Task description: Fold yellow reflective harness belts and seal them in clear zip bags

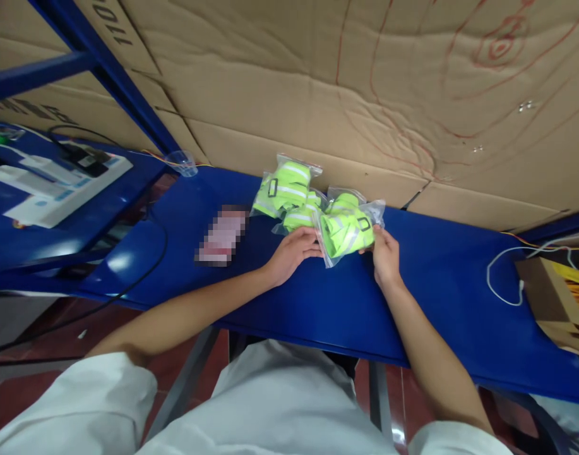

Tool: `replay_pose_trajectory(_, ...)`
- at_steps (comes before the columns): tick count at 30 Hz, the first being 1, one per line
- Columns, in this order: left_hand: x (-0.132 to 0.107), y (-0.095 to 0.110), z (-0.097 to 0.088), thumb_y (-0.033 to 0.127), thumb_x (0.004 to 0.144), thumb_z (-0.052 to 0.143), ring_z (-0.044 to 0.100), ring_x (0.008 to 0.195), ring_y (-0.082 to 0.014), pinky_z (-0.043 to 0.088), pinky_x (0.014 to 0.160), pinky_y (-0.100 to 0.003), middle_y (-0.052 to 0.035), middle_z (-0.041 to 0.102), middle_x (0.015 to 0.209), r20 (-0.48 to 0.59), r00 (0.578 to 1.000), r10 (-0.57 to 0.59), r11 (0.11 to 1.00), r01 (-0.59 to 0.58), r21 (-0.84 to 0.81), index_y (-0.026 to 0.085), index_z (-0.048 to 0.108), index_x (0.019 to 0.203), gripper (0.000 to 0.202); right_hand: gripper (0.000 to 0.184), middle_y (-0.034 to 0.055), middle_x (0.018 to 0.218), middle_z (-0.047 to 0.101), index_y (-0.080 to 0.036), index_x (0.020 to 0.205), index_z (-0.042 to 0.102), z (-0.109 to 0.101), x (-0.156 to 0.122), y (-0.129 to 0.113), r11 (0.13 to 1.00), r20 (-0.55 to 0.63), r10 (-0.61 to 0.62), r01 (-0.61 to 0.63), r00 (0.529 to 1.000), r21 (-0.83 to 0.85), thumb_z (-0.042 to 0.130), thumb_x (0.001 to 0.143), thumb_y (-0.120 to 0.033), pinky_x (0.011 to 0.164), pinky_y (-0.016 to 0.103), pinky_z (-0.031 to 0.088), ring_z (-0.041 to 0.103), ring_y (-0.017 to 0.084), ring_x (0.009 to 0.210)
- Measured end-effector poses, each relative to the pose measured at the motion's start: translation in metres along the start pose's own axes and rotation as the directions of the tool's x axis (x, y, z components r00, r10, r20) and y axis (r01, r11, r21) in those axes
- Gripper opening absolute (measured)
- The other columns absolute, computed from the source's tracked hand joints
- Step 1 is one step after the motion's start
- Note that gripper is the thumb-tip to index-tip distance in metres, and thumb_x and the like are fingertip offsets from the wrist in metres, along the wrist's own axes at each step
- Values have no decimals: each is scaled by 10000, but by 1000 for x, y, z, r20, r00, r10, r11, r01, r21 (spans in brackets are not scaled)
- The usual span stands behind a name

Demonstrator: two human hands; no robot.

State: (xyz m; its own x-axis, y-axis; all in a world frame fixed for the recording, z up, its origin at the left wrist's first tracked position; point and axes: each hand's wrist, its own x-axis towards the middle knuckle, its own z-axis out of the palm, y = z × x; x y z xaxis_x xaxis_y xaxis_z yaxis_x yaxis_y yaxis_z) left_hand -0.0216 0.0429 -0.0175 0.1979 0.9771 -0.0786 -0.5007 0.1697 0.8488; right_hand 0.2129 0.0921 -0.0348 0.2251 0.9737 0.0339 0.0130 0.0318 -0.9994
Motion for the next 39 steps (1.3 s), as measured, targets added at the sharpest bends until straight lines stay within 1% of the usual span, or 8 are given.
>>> replay_pose_trajectory(5, 2, -4, -5, 487, 689, 957, 734, 769, -148, 662, 803, -337, -27, 723, 837, -12, 999, -37, 997, 38, 68, 127, 704, 915, 495, 535, 83, 1140, 720, -203, 1201, 687, -7, 4, 2, 913, -12, -278, 260, 960, -315, 494, 1027, -671, 1010, 422, 574, 692, 210, 1034)
replay_pose_trajectory(9, 2, -7, -6, 482, 773, 887, 720, 677, -141, 593, 644, -261, -32, 718, 765, -12, 998, -60, 988, 61, 142, 119, 705, 899, 425, 611, 234, 1507, 500, -160, 1484, 525, -6, -16, -12, 612, 83, -565, 485, 821, -625, 473, 1054, -592, 1134, 572, 450, 556, 327, 1351)
replay_pose_trajectory(12, 0, -6, -4, 439, 793, 866, 684, 663, -107, 526, 611, -209, -8, 698, 736, 1, 1000, -26, 983, 25, 184, 132, 693, 853, 357, 359, 167, 1153, 687, -170, 1127, 697, 4, -44, -31, 318, 345, -665, 669, 662, -672, 573, 1042, -496, 987, 484, 478, 654, 309, 1101)
replay_pose_trajectory(15, -3, -3, -1, 448, 786, 871, 643, 688, -82, 496, 637, -193, -2, 701, 763, 64, 998, 13, 979, -25, 204, 138, 711, 844, 354, 318, 25, 734, 661, -192, 839, 663, 18, -71, -43, 260, 582, -561, 793, 588, -551, 654, 1030, -447, 678, 309, 419, 617, 165, 667)
replay_pose_trajectory(24, 3, 1, -7, 573, 804, 851, 610, 702, -82, 481, 659, -209, 5, 676, 794, 182, 981, 68, 963, -113, 247, 153, 705, 868, 450, 303, -23, 703, 671, -207, 1036, 734, 26, -81, -41, 435, 504, -450, 674, 737, -597, 646, 1043, -496, 612, 271, 412, 641, 134, 606)
replay_pose_trajectory(27, 3, 1, -8, 570, 834, 830, 625, 725, -86, 488, 682, -208, 4, 679, 796, 204, 975, 88, 953, -142, 268, 159, 706, 874, 431, 377, -11, 747, 702, -198, 1138, 732, 21, -76, -40, 447, 492, -472, 679, 732, -583, 653, 1028, -550, 633, 265, 439, 669, 141, 630)
replay_pose_trajectory(32, 1, -1, -7, 639, 859, 781, 670, 691, -113, 532, 657, -230, -44, 715, 772, 320, 947, 4, 939, -113, 323, 129, 748, 910, 514, 286, -15, 721, 710, -213, 1012, 728, 14, -72, -39, 469, 606, -383, 711, 698, -523, 635, 1051, -480, 612, 258, 432, 675, 141, 617)
replay_pose_trajectory(39, 0, -3, -6, 618, 794, 854, 656, 610, -100, 563, 591, -223, 14, 659, 732, 254, 967, 30, 916, -128, 380, 176, 596, 917, 526, 237, 4, 795, 770, -215, 991, 743, 18, -74, -47, 607, 538, -341, 617, 771, -501, 571, 1056, -366, 644, 255, 476, 699, 147, 644)
